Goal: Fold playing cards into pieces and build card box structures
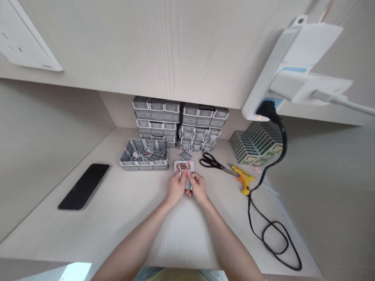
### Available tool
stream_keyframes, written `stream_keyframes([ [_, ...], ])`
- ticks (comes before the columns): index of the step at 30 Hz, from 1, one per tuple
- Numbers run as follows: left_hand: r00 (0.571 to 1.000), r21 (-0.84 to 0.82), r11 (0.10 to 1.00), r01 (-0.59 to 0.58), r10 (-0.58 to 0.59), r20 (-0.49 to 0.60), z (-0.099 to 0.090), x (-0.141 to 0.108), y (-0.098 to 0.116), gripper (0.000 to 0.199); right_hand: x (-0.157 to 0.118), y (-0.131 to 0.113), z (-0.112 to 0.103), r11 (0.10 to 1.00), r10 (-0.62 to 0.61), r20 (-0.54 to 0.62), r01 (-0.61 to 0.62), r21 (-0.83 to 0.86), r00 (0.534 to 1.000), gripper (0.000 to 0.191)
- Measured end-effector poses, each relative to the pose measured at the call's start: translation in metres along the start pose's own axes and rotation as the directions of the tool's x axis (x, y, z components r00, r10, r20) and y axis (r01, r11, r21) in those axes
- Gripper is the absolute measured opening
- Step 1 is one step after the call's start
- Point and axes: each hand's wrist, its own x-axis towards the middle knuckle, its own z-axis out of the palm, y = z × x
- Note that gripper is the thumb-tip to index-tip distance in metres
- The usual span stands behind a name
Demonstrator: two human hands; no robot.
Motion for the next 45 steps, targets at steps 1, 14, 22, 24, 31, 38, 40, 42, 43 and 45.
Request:
stream_keyframes([
  [1,1.0,-0.002,1.0,-0.016,0.016,0.008,0.0,0.001,-0.001,0.047,0.0,-0.001,0.0,1.0,0.018,0.023,-0.018,0.015,1.0,0.039],
  [14,0.994,0.38,0.925,-0.025,0.065,-0.093,-0.002,0.0,0.007,0.042,0.004,0.017,0.007,0.726,-0.398,-0.241,0.143,-0.672,0.885,0.047],
  [22,0.984,0.452,0.888,-0.081,0.144,-0.106,0.003,0.001,0.004,0.036,0.006,0.017,0.008,0.558,-0.471,-0.226,0.089,-0.825,0.853,0.053],
  [24,0.98,0.445,0.891,-0.087,0.156,-0.121,0.004,0.002,0.003,0.037,0.006,0.017,0.009,0.552,-0.483,-0.222,0.098,-0.828,0.847,0.053],
  [31,0.978,0.311,0.948,-0.071,0.128,-0.167,0.01,0.008,0.0,0.042,0.008,0.018,0.007,0.638,-0.494,-0.252,0.151,-0.755,0.832,0.049],
  [38,0.992,-0.116,0.993,-0.028,0.014,-0.126,0.011,0.014,0.0,0.049,0.008,0.011,0.012,0.94,-0.27,-0.26,0.196,-0.278,0.927,0.043],
  [40,0.998,-0.295,0.954,0.06,-0.066,-0.011,0.009,0.014,0.003,0.051,0.006,0.009,0.015,0.985,-0.16,-0.228,0.141,-0.096,0.96,0.043],
  [42,0.985,-0.403,0.899,0.171,-0.141,0.104,0.008,0.012,0.006,0.052,0.004,0.007,0.015,0.993,-0.117,-0.197,0.118,-0.003,0.973,0.042],
  [43,0.976,-0.429,0.878,0.211,-0.166,0.142,0.006,0.011,0.008,0.052,0.003,0.006,0.014,0.993,-0.114,-0.184,0.118,0.011,0.976,0.042],
  [45,0.966,-0.451,0.856,0.252,-0.193,0.174,0.003,0.009,0.011,0.054,0.004,0.003,0.01,0.992,-0.126,-0.176,0.126,-0.008,0.976,0.042],
])
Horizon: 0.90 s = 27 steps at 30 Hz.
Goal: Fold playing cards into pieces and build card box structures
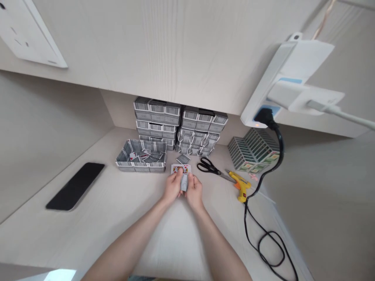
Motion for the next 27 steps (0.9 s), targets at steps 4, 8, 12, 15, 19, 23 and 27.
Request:
stream_keyframes([
  [4,0.997,0.102,0.993,-0.06,0.055,0.05,-0.004,-0.003,0.001,0.057,0.006,0.001,-0.012,0.992,-0.065,-0.114,0.051,-0.117,0.991,0.043],
  [8,0.954,0.422,0.858,-0.293,0.293,0.066,-0.006,-0.004,-0.004,0.049,0.008,0.008,-0.018,0.974,-0.108,-0.183,0.066,-0.219,0.977,0.042],
  [12,0.93,0.604,0.727,-0.326,0.363,0.065,-0.004,-0.008,-0.008,0.045,0.006,0.011,-0.015,0.936,-0.179,-0.213,0.1,-0.337,0.961,0.042],
  [15,0.922,0.676,0.66,-0.328,0.379,0.079,-0.004,-0.011,-0.007,0.045,0.004,0.01,-0.012,0.894,-0.244,-0.224,0.129,-0.429,0.943,0.042],
  [19,0.916,0.714,0.617,-0.331,0.391,0.087,-0.006,-0.014,-0.005,0.048,0.001,0.008,-0.012,0.885,-0.266,-0.205,0.154,-0.44,0.942,0.04],
  [23,0.926,0.633,0.703,-0.324,0.373,0.058,-0.008,-0.012,-0.004,0.052,-0.002,0.007,-0.014,0.933,-0.216,-0.181,0.148,-0.328,0.959,0.039],
  [27,0.983,0.387,0.905,-0.179,0.148,0.108,-0.009,-0.009,-0.004,0.058,-0.001,0.005,-0.017,0.976,-0.123,-0.17,0.088,-0.198,0.978,0.039],
])
